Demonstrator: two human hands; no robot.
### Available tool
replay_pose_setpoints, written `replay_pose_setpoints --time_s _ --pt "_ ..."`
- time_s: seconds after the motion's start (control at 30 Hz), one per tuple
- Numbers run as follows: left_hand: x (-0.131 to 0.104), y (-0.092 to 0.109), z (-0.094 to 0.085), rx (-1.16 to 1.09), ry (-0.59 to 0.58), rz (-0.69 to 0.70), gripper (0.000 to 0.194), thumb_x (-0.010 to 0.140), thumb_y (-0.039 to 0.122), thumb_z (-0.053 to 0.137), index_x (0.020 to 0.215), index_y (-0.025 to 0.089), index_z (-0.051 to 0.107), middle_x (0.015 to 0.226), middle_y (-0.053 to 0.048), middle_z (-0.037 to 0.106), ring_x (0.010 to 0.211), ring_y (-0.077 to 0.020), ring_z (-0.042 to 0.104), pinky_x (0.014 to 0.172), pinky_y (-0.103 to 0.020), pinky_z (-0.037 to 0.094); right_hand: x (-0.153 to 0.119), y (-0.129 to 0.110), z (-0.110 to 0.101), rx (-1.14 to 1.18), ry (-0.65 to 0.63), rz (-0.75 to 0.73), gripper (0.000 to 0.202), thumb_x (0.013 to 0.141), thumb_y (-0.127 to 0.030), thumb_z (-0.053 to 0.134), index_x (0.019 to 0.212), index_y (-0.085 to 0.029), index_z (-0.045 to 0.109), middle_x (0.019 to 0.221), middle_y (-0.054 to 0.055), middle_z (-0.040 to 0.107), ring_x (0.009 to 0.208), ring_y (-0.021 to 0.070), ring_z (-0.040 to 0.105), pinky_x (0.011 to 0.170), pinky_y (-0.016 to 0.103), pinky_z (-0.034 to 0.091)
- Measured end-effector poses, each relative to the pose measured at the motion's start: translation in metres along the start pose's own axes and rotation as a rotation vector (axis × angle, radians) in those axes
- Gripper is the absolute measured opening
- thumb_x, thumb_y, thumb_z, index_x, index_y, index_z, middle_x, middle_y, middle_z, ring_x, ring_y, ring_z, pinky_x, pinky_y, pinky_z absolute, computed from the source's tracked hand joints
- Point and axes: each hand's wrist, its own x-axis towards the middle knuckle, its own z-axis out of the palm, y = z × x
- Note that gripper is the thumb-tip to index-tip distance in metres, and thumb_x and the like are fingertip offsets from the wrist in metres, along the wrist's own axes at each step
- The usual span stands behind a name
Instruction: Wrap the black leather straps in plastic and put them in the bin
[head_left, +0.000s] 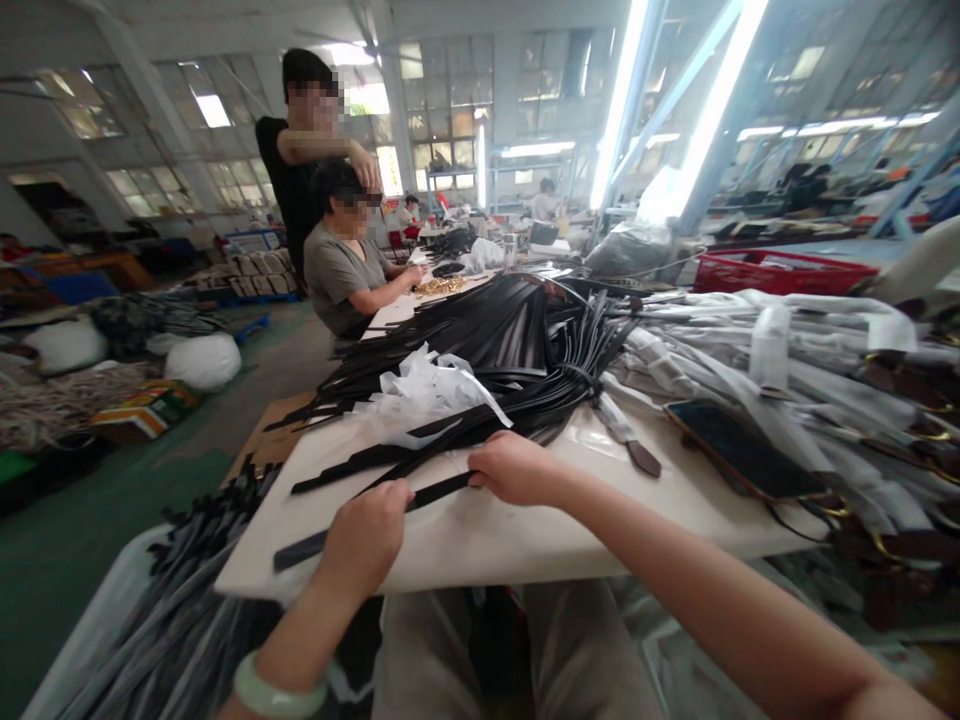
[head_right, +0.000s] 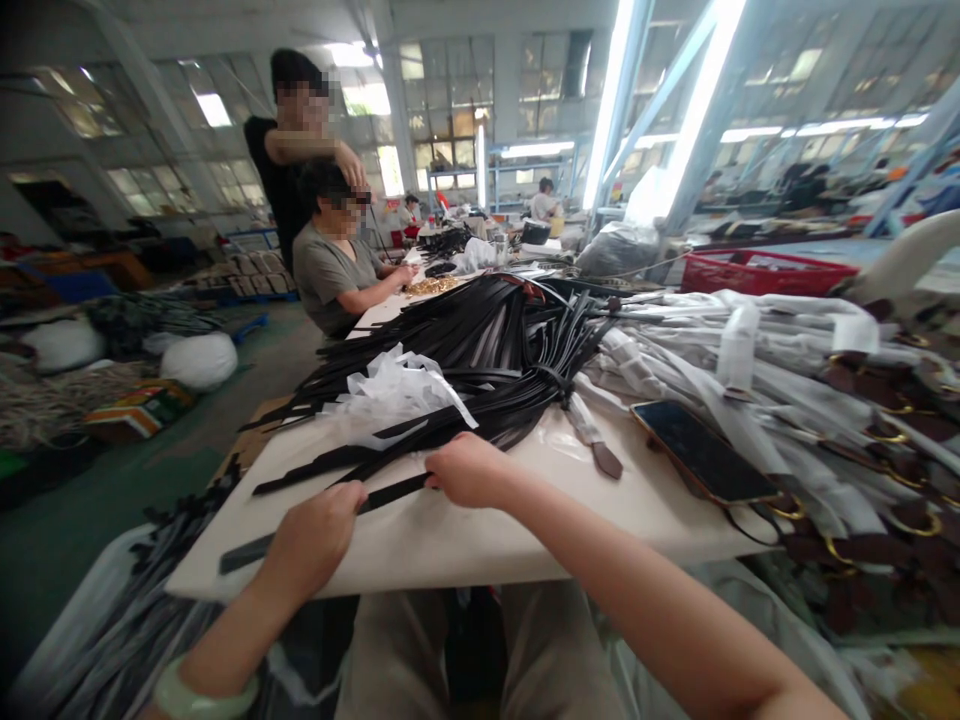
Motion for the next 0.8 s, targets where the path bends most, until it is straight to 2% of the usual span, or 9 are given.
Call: replay_pose_setpoints --time_s 0.13,0.3,0.43,0.6,0.7,0.8 --pt "0.001 0.008 0.001 0.039 0.034 0.0 0.03 0.098 0.02 0.031 0.087 0.021 0.059 0.086 -0.006 0.071 0.088 -0.0244 0.068 0.069 -0.032 0.042 0.007 -0.014 0.004 0.008 0.021 -0.038 0.023 0.093 -0.033 0.056 0.089 -0.015 0.069 0.08 0.008 0.071 0.077 0.0212 0.064 0.074 0.03 0.042" --pt "-0.002 -0.002 0.002 0.088 0.069 -0.041 0.031 0.098 0.021 0.029 0.085 0.02 0.058 0.083 -0.008 0.071 0.084 -0.0266 0.069 0.066 -0.034 0.041 0.005 -0.008 0.004 0.013 0.058 0.015 0.02 0.093 -0.026 0.055 0.084 -0.014 0.069 0.075 0.007 0.07 0.071 0.0189 0.062 0.071 0.029 0.041" --pt "-0.001 0.001 0.008 0.093 0.072 0.002 0.03 0.098 0.022 0.031 0.085 0.021 0.059 0.083 -0.006 0.071 0.085 -0.0247 0.069 0.066 -0.033 0.042 0.007 -0.008 0.006 0.049 0.062 -0.03 0.02 0.092 -0.033 0.059 0.085 -0.017 0.07 0.076 0.004 0.07 0.072 0.0178 0.062 0.069 0.027 0.04" --pt "0.002 0.002 0.016 0.106 0.1 -0.031 0.033 0.099 0.021 0.029 0.084 0.02 0.058 0.083 -0.008 0.071 0.084 -0.0256 0.07 0.066 -0.033 0.043 0.008 -0.008 0.01 0.068 0.071 0.01 0.02 0.091 -0.027 0.06 0.081 -0.014 0.07 0.072 0.007 0.07 0.068 0.0185 0.062 0.07 0.029 0.039" --pt "-0.001 -0.006 0.019 0.111 0.105 -0.042 0.033 0.099 0.021 0.028 0.084 0.02 0.058 0.083 -0.008 0.071 0.083 -0.0262 0.07 0.065 -0.034 0.043 0.004 -0.005 0.013 0.102 0.067 -0.001 0.02 0.088 -0.031 0.064 0.079 -0.014 0.07 0.074 0.008 0.071 0.069 0.0205 0.063 0.066 0.029 0.037" --pt "-0.01 -0.021 0.019 0.114 0.096 -0.059 0.032 0.098 0.02 0.03 0.08 0.02 0.057 0.079 -0.008 0.071 0.081 -0.0269 0.07 0.065 -0.034 0.044 -0.005 0.006 0.01 0.152 0.079 0.026 0.015 0.088 -0.024 0.063 0.079 -0.014 0.071 0.075 0.008 0.072 0.07 0.0204 0.063 0.063 0.028 0.036"
